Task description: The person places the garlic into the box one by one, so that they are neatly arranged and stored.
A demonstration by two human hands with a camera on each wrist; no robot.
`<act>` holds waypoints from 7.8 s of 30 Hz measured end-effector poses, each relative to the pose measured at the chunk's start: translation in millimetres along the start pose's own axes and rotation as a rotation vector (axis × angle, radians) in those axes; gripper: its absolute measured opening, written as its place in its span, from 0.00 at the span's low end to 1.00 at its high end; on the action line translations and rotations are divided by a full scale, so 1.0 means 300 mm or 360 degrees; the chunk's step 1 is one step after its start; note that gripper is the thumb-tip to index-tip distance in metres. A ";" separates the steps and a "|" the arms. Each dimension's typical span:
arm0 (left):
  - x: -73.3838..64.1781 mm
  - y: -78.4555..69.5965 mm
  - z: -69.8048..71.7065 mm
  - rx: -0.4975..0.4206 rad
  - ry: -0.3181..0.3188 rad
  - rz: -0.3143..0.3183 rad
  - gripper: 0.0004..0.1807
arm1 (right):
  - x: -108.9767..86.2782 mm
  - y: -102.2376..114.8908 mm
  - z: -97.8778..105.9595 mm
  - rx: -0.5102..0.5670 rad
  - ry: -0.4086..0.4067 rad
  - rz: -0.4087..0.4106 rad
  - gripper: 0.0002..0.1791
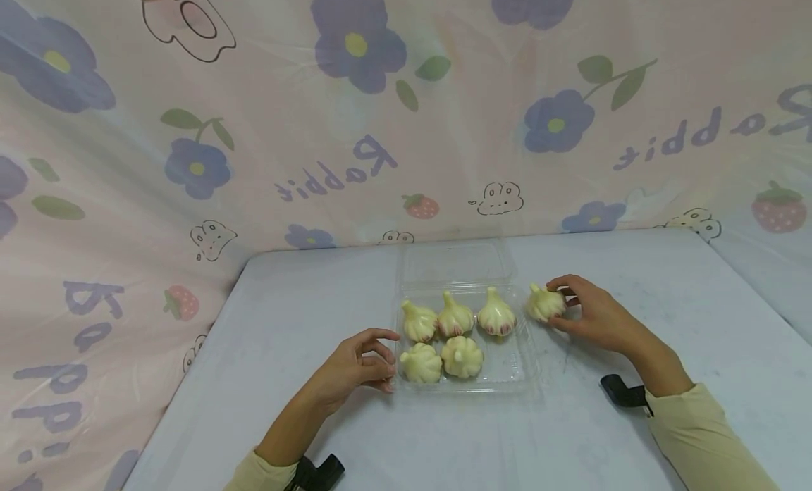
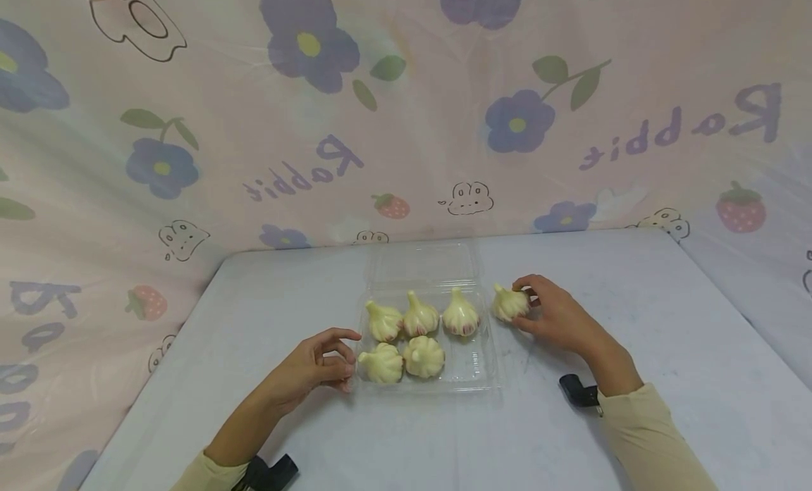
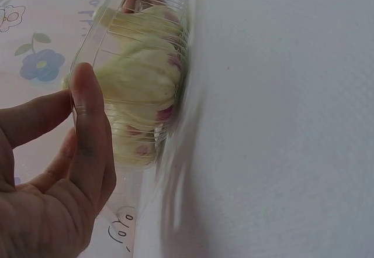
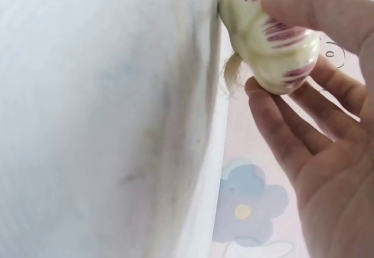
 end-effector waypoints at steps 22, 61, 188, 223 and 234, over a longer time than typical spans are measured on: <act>0.002 0.001 0.002 -0.0005 0.0006 0.0006 0.32 | 0.006 -0.006 -0.006 -0.0066 -0.0023 0.0080 0.27; 0.001 0.002 0.006 -0.0014 0.0010 0.0010 0.32 | -0.012 0.056 0.045 -0.0105 -0.0167 0.0089 0.32; 0.001 0.001 0.006 -0.0007 0.0049 -0.0014 0.33 | -0.053 0.268 -0.110 -0.0242 0.0159 0.0448 0.29; 0.002 0.002 0.005 -0.0011 0.0042 -0.0008 0.34 | -0.058 0.279 -0.097 -0.0301 0.0254 0.0464 0.25; 0.004 0.005 0.005 -0.0005 0.0041 -0.0006 0.34 | -0.063 0.286 -0.092 -0.0243 0.0242 0.0414 0.26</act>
Point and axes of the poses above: each hand's wrist, its own x-axis towards the middle knuckle, its own z-axis out of the back of the hand, y = z × x, the point moved 2 cm from there along x, towards the middle knuckle, and after that the axes turned 4 degrees about x, right-handed, at the moved point
